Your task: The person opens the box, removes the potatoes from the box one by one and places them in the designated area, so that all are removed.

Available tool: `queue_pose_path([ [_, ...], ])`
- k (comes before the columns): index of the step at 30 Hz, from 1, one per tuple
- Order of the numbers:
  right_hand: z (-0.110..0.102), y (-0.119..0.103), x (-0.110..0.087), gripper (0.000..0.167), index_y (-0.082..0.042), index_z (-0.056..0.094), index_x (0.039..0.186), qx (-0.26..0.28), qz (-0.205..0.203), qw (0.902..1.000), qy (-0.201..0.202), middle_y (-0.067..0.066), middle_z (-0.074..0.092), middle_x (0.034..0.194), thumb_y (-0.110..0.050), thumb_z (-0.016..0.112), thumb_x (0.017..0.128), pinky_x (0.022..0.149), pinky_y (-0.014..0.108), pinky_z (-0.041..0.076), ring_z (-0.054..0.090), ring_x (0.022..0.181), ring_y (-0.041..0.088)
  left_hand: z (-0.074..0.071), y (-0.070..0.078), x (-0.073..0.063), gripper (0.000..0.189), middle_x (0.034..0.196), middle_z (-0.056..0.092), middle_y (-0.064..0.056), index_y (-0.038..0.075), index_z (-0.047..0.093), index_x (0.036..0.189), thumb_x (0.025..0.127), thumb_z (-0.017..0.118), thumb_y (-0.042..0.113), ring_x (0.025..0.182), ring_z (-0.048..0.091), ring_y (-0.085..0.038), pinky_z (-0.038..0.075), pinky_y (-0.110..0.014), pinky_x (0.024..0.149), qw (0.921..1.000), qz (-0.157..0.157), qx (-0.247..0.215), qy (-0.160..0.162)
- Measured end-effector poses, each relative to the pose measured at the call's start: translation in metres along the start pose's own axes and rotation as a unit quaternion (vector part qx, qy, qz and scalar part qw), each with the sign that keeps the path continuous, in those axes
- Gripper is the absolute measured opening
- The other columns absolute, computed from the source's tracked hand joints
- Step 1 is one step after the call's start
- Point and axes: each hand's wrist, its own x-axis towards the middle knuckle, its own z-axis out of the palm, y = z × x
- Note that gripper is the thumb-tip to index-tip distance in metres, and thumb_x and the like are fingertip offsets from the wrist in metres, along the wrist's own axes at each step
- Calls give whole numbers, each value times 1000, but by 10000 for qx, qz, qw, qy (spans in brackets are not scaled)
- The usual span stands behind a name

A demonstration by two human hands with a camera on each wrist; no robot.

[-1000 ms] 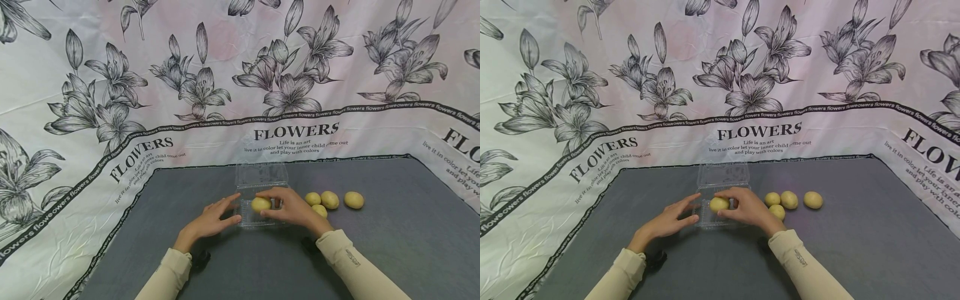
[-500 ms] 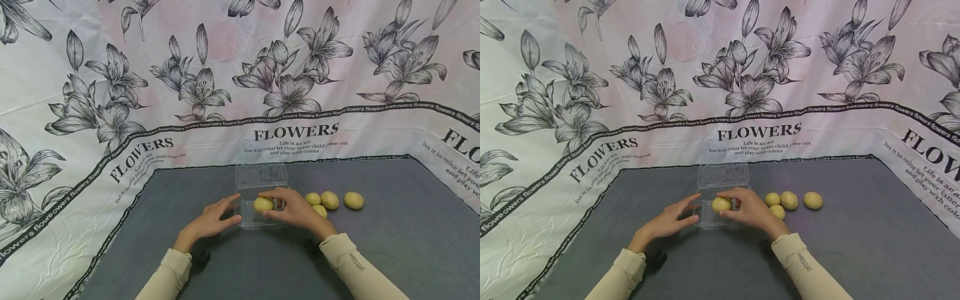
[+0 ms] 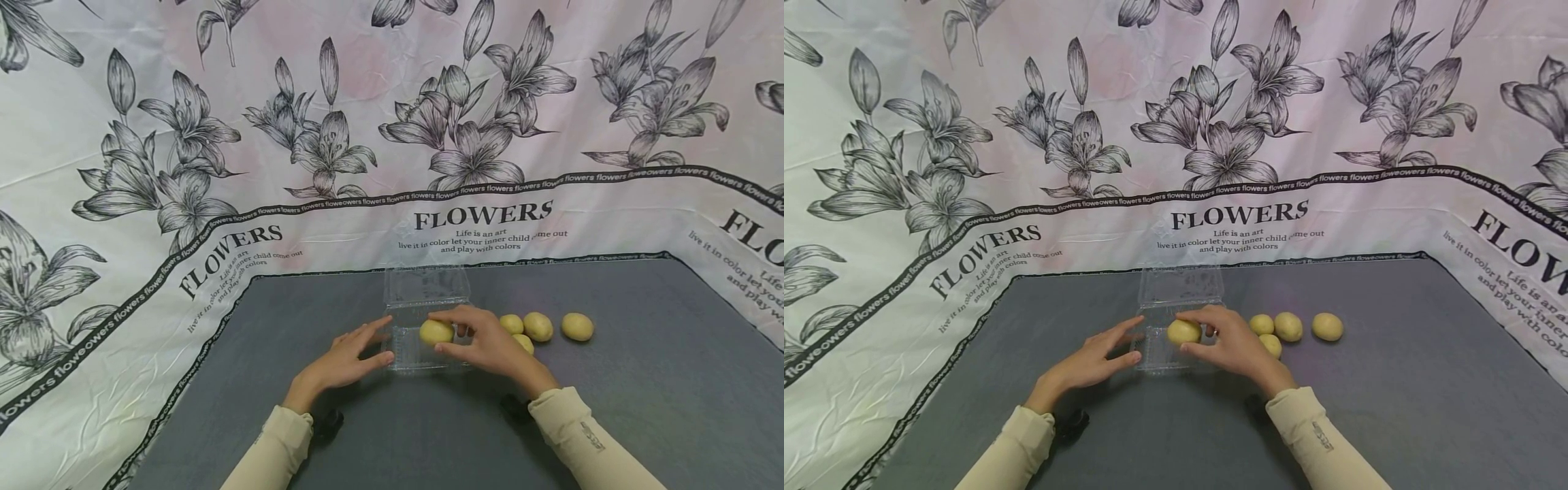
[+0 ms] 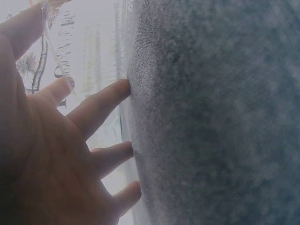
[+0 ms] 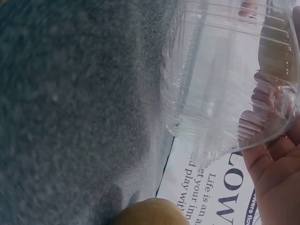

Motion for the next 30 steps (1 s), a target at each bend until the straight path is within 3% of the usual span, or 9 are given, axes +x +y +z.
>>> queue_pose_path([
  [4, -2, -1, -1, 49, -13, 70, 132, -4, -35, 10000, 62, -6, 64, 96, -23, 84, 86, 67, 26, 41, 51, 76, 22, 0, 0, 0, 75, 157, 50, 2, 38, 21, 163, 99, 53, 62, 159, 17, -32, 10, -65, 123, 10000, -6, -22, -19],
  [12, -7, -3, -1, 50, -16, 70, 132, -57, 165, 9998, 91, -7, 67, 100, -24, 85, 85, 69, 36, 49, 56, 78, 24, 1, -2, 0, 74, 157, 50, 3, 40, 20, 162, 100, 53, 62, 160, 16, -32, 10, -65, 122, 10000, 14, -36, -21],
  [18, -11, -3, -2, 52, -15, 70, 132, -17, 171, 9997, 145, -8, 65, 98, -23, 86, 84, 69, 36, 50, 57, 77, 26, 1, -2, 0, 74, 157, 49, 3, 42, 19, 162, 100, 53, 62, 160, 15, -30, 9, -65, 123, 10000, 9, -72, -29],
  [25, -17, -2, -6, 51, -16, 70, 132, -111, 178, 9995, 235, -9, 63, 94, -23, 86, 84, 67, 31, 47, 54, 74, 17, 1, -3, 1, 75, 157, 50, 0, 32, 20, 164, 102, 54, 57, 159, 16, -31, 10, -66, 122, 9997, 205, -107, -18],
  [30, -21, 0, -8, 50, -14, 71, 130, -84, 139, 9993, 350, -8, 63, 93, -19, 87, 83, 66, 31, 47, 52, 74, 14, 1, -2, 1, 75, 157, 49, 0, 31, 20, 164, 102, 54, 57, 159, 16, -31, 10, -66, 121, 9997, 214, -115, -29],
])
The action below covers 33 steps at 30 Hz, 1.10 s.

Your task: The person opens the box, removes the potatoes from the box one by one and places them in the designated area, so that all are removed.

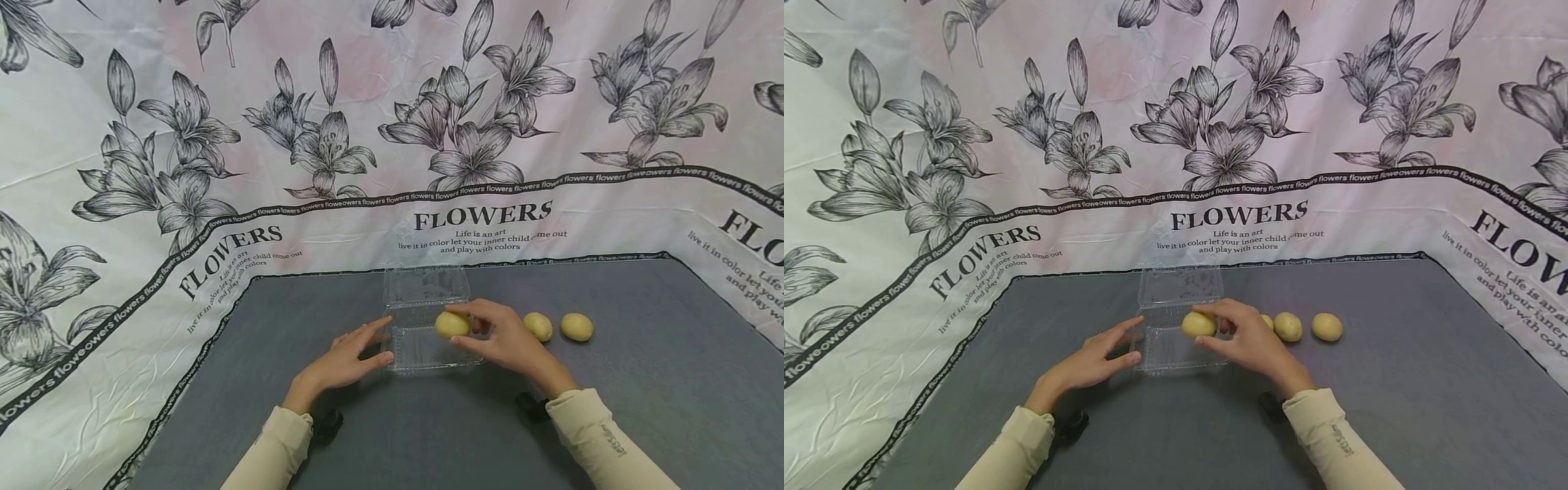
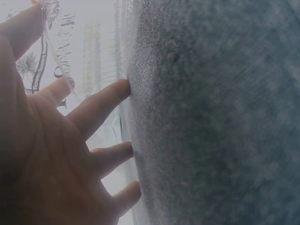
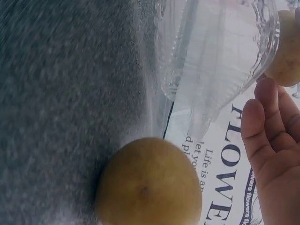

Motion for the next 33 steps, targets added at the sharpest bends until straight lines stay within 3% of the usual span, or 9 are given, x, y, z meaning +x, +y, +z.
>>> queue_pose_path([
  [11, -7, 6, -5, 50, -17, 70, 132, -61, -93, 9999, 94, -7, 61, 90, -17, 85, 84, 65, 32, 45, 53, 75, 21, -1, 0, 0, 75, 158, 48, 0, 34, 19, 164, 102, 54, 57, 160, 15, -32, 9, -66, 122, 10000, 3, -45, -28],
  [19, -8, 8, -7, 49, -15, 71, 129, -141, -141, 9996, 202, -8, 61, 90, -16, 87, 83, 64, 27, 44, 52, 74, 14, 0, -2, -1, 74, 157, 49, 2, 38, 19, 163, 101, 54, 58, 159, 20, -27, 10, -65, 121, 10000, -5, -19, 14],
  [26, -12, 10, -9, 48, -17, 71, 130, -53, -9, 9998, 210, -7, 64, 95, -16, 85, 84, 61, 26, 44, 53, 73, 19, 0, -3, -1, 73, 157, 49, 1, 39, 19, 163, 101, 54, 58, 159, 20, -27, 10, -66, 121, 10000, 22, -20, 12],
  [33, -18, 10, -13, 47, -17, 71, 129, -156, 112, 9994, 275, -7, 59, 89, -15, 85, 85, 62, 28, 44, 51, 75, 16, 0, -2, 0, 74, 158, 49, 1, 38, 19, 163, 101, 54, 57, 160, 16, -29, 9, -65, 122, 10000, 14, -53, -2],
])
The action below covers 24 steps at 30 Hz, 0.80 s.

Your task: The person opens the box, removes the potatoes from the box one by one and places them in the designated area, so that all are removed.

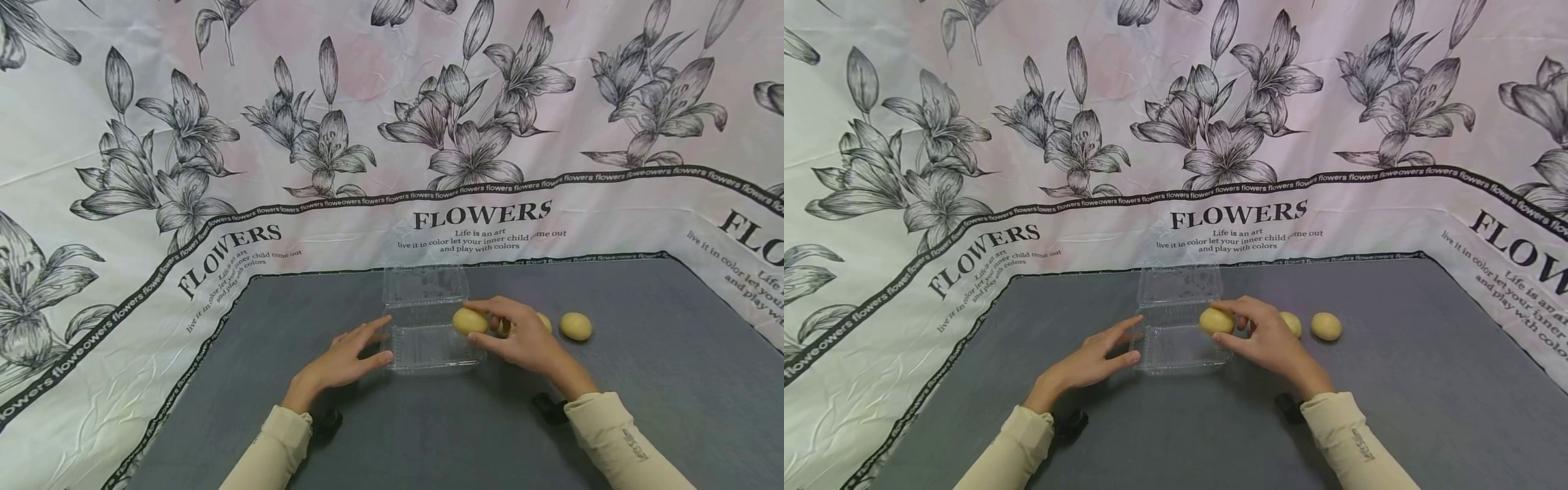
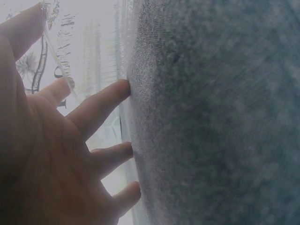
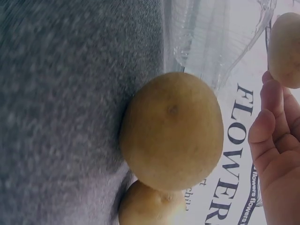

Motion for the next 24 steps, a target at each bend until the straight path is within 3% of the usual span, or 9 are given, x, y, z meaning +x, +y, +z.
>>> queue_pose_path([
  [24, -23, 11, -13, 50, -16, 71, 129, -52, 126, 9994, 309, -7, 59, 85, -11, 87, 82, 59, 29, 45, 52, 71, 18, 0, 2, 0, 75, 157, 49, 1, 35, 20, 163, 101, 54, 57, 159, 17, -28, 10, -65, 122, 10000, -23, -7, 13],
])
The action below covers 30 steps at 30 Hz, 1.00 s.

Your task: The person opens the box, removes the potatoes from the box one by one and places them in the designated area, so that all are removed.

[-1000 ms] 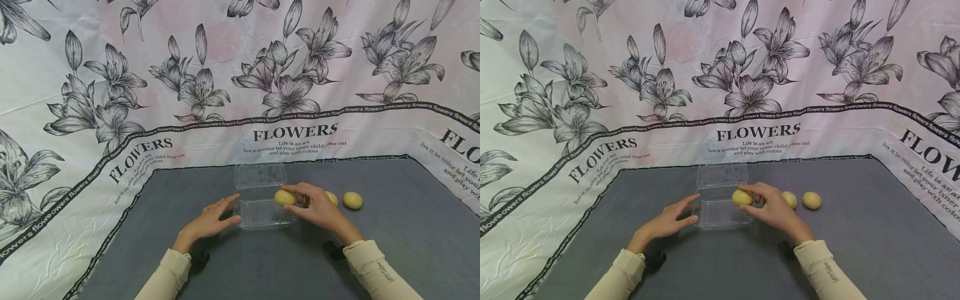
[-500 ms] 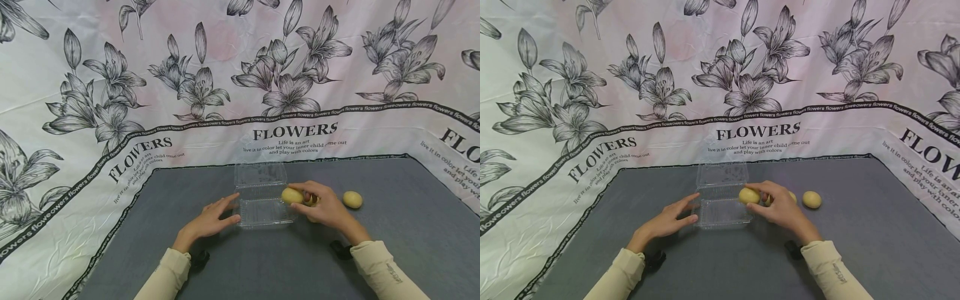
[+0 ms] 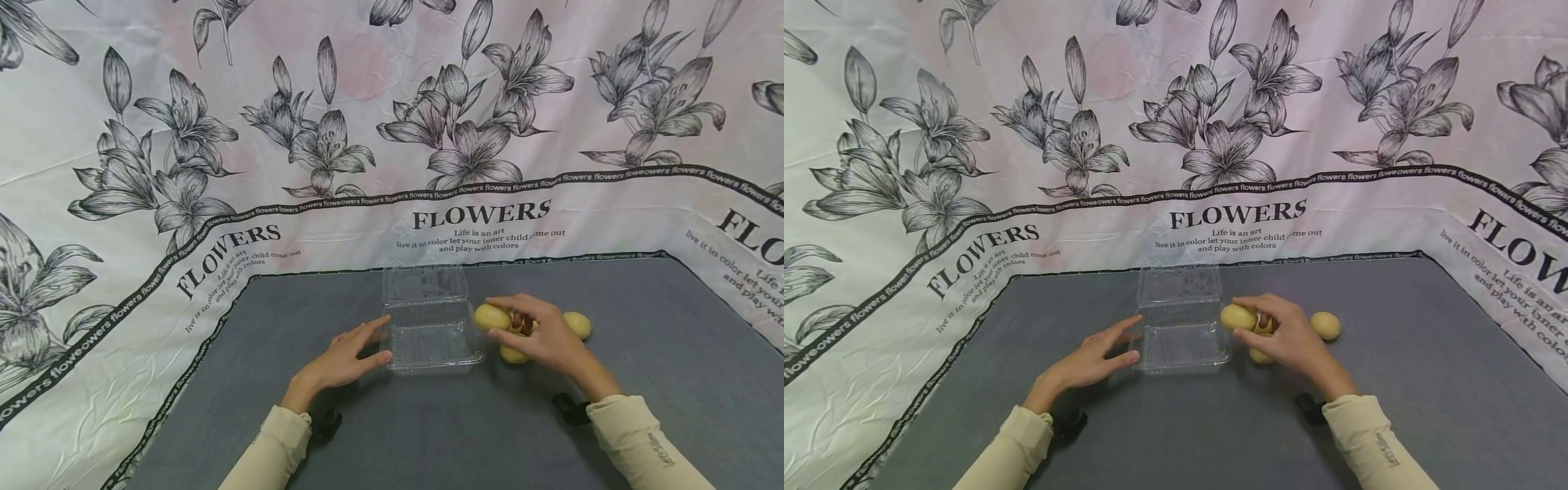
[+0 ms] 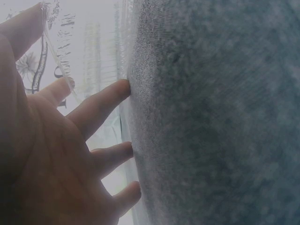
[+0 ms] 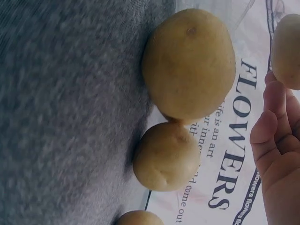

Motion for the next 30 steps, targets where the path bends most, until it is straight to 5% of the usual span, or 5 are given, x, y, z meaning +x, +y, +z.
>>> queue_pose_path([
  [20, -12, 10, -12, 47, -9, 73, 124, -94, 131, 9995, 285, -6, 63, 91, -6, 86, 80, 65, 24, 43, 52, 75, 13, 0, 1, 0, 75, 158, 48, 1, 37, 19, 163, 101, 55, 57, 160, 17, -28, 9, -65, 122, 10000, -23, -21, -30],
  [30, -20, 13, -20, 48, -17, 74, 124, -299, 124, 9987, 383, -8, 60, 88, -8, 88, 79, 61, 26, 41, 50, 73, 12, -2, 3, -1, 76, 158, 48, 0, 33, 19, 164, 101, 55, 56, 159, 19, -27, 9, -65, 122, 10000, -16, -27, -49],
])
